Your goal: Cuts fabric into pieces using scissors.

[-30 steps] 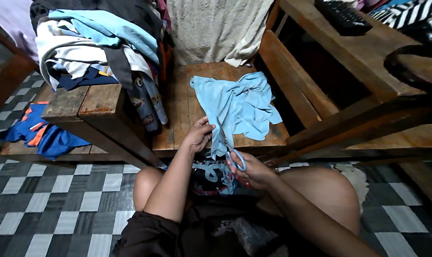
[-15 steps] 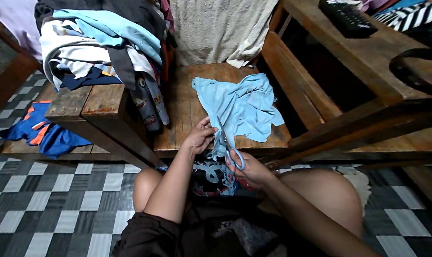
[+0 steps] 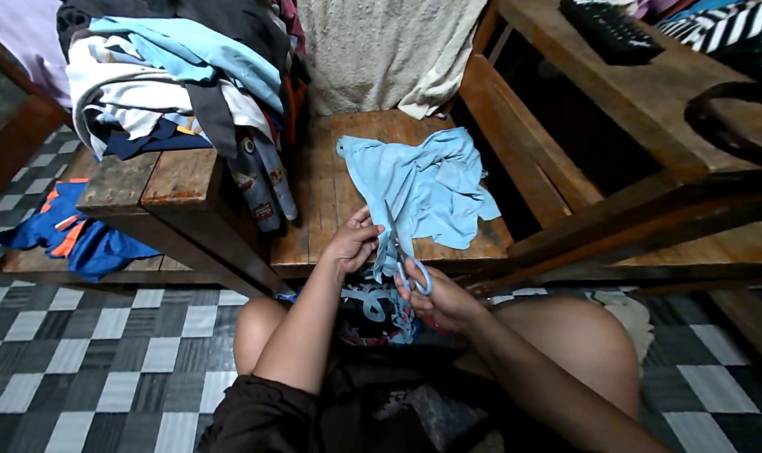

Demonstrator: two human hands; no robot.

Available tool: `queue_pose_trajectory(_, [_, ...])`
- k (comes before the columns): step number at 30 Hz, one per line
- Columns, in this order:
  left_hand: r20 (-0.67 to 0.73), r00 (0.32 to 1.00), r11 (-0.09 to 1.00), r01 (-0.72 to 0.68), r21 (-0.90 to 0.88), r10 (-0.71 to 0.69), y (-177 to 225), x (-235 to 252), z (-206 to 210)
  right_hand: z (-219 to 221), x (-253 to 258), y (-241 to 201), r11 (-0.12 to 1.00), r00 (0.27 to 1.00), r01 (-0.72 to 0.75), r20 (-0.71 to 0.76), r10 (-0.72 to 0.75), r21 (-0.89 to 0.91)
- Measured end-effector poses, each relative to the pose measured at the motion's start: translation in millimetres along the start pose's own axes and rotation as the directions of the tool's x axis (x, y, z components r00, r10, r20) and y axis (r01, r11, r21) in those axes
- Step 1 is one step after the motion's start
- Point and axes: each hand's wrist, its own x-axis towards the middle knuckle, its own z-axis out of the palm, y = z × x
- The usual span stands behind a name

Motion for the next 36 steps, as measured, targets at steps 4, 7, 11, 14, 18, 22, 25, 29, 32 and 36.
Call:
queue_pose_trajectory(4, [0.0, 1.0, 1.0, 0.005, 0.004, -0.005, 0.1, -0.3, 0.6, 1.1, 0.5, -1.3, 1.0, 1.0, -0.015, -0.02, 0.014, -0.008])
queue_pose_trajectory(7, [0.004, 1.0, 1.0, 0.002, 0.001, -0.002, 0.2, -0.6, 1.7, 1.4, -0.2, -2.0, 1.0, 1.0, -0.019, -0.017, 0.019, 0.001])
queue_pose_trajectory(11, [0.003, 1.0, 1.0, -0.016, -0.01, 0.016, -1.4, -0.2, 3.2, 3.5, -2.9, -2.6, 1.0, 0.999, -0.004, -0.04, 0.005, 0.015])
queue_pose_trajectory(14, [0.01, 1.0, 1.0, -0.02, -0.019, 0.02, -2.9, 0.4, 3.4, 7.1, -4.3, -1.9, 1.0, 0.995, 0.01, -0.094, -0.009, 0.014])
queue_pose_trajectory(18, [0.002, 1.0, 1.0, -0.022, -0.015, 0.022, -3.0, 0.5, 4.6, 9.2, -6.2, -2.7, 1.0, 0.992, 0.012, -0.127, -0.015, -0.024])
queue_pose_trajectory(22, [0.029, 0.999, 1.0, -0.014, -0.014, 0.015, -2.3, 0.0, 2.8, 7.9, -5.0, -4.2, 0.999, 0.994, 0.019, -0.111, -0.022, -0.032])
queue_pose_trajectory(25, [0.059, 0.998, 1.0, 0.012, 0.028, -0.013, 0.1, -2.7, 2.9, 4.0, -0.7, -5.7, 0.999, 0.997, 0.006, -0.077, -0.009, -0.038])
queue_pose_trajectory(29, [0.059, 0.998, 0.998, 0.031, 0.053, -0.034, 1.2, -3.6, 2.5, 2.3, 4.5, -7.4, 0.999, 0.997, -0.022, -0.077, 0.019, -0.036])
queue_pose_trajectory(32, [0.053, 0.998, 0.998, 0.033, 0.051, -0.036, 1.2, -3.8, 2.1, 4.2, 5.1, -6.7, 0.999, 0.994, -0.02, -0.104, 0.017, -0.029])
queue_pose_trajectory(36, [0.049, 0.998, 0.998, 0.037, 0.049, -0.04, 1.5, -4.9, 2.4, 6.2, 5.1, -5.4, 1.0, 0.993, -0.01, -0.121, 0.007, -0.023])
